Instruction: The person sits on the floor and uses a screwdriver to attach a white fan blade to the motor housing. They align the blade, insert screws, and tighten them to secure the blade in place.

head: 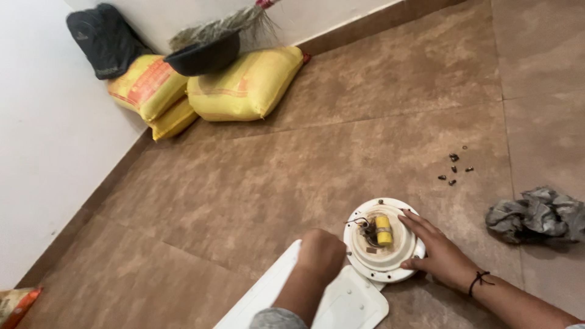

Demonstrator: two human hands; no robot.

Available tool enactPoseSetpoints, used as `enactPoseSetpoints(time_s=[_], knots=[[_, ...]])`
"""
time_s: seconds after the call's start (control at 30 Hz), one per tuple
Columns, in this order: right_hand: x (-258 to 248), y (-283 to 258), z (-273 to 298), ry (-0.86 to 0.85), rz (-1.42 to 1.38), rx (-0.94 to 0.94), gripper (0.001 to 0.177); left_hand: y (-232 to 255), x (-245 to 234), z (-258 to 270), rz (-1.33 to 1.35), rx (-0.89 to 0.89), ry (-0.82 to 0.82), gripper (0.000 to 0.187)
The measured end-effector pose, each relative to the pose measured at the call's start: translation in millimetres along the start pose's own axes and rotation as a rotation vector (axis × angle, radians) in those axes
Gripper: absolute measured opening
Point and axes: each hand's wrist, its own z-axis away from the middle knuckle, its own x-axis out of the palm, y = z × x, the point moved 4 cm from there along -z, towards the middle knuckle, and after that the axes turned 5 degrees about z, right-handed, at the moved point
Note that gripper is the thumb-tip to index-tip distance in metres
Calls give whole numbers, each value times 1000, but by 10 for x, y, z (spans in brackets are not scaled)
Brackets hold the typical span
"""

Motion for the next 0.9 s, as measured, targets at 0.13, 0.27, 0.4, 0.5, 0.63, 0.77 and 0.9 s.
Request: enactPoseSetpoints(time_s=[0.13,0.27,0.4,0.5,0.63,0.77,0.9], knots=[[2,43,13,-3,15,27,114,122,45,-155,-65,19,82,18],[11,156,7,15,-27,12,110,-55,164,31,222,-273,230,14],[0,201,24,80,-14,-42,105,-106,271,578,633,-623,336,19],[-20,170,92,106,14,-12,92,111,322,923,968,-906,374,28],[-153,152,243,90,65,86,87,344,305,1101,1183,-943,348,34],[-319,111,438,136,52,2,76,477,125,1025,1324,-861,577,39],[-403,88,592,63,-181,-56,68,881,-186,835,1534,-675,670,51]])
